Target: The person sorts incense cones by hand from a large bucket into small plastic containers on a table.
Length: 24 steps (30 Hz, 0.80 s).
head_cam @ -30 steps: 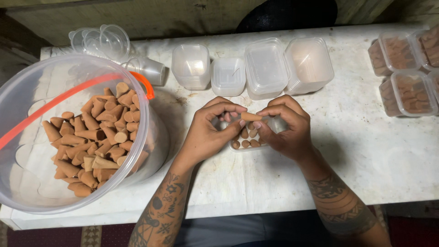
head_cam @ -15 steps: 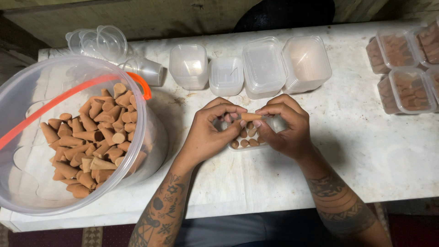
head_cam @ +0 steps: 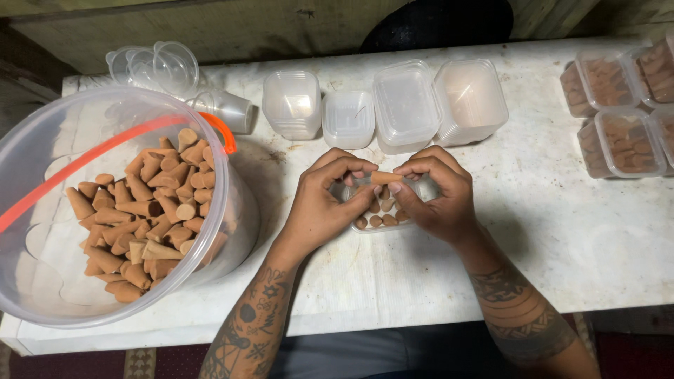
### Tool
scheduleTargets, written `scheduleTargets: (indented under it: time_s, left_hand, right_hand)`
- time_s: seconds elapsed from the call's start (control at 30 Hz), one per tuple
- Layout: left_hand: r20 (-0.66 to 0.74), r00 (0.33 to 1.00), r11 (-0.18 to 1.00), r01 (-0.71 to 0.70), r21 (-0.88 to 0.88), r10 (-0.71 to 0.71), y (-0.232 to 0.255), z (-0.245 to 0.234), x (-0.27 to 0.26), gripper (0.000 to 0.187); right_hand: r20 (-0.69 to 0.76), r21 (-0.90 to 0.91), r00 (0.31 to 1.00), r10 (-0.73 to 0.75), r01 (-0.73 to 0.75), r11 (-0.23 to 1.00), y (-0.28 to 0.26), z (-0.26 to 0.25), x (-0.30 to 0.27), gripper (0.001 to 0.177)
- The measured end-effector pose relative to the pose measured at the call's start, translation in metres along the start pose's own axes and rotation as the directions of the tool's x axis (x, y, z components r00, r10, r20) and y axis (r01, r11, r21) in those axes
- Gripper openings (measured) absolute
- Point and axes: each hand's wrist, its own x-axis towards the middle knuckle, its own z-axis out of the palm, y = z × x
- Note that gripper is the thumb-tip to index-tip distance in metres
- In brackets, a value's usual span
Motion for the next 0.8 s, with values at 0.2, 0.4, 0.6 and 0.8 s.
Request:
scheduleTargets:
  time_s: [0.2,0.4,0.6,0.8]
  left_hand:
    - [-0.028,1.0,1.0,-0.005,0.005,0.005,-0.0021,0.0018,0.0,0.025]
    - [-0.056,0.998,1.0,-0.015,-0.005,0.015,-0.0026,0.0011,0.0012,0.025]
    - [-0.073,0.997,0.999,-0.031,-0.016,0.03,-0.0056,0.0012,0.0013,0.025]
    - [-0.087,0.995,0.999,-0.042,-0.006,0.041,-0.0024,0.0015,0.0012,0.024]
  right_hand:
    - [0.006,-0.002,0.999,0.038,-0.038,0.999,0.0028,-0.0011,0.0014,0.013]
    - [-0.003,-0.026,0.999,0.041,-0.041,0.999,0.0054,0.0022,0.002,0.014]
    - [0.031,-0.059,0.997,0.072,-0.07,0.996,0.0014,0.0013,0.0019,0.012]
    - [0.038,-0.087,0.996,0.084,-0.081,0.993,-0.0003,-0.0028,0.0027,0.014]
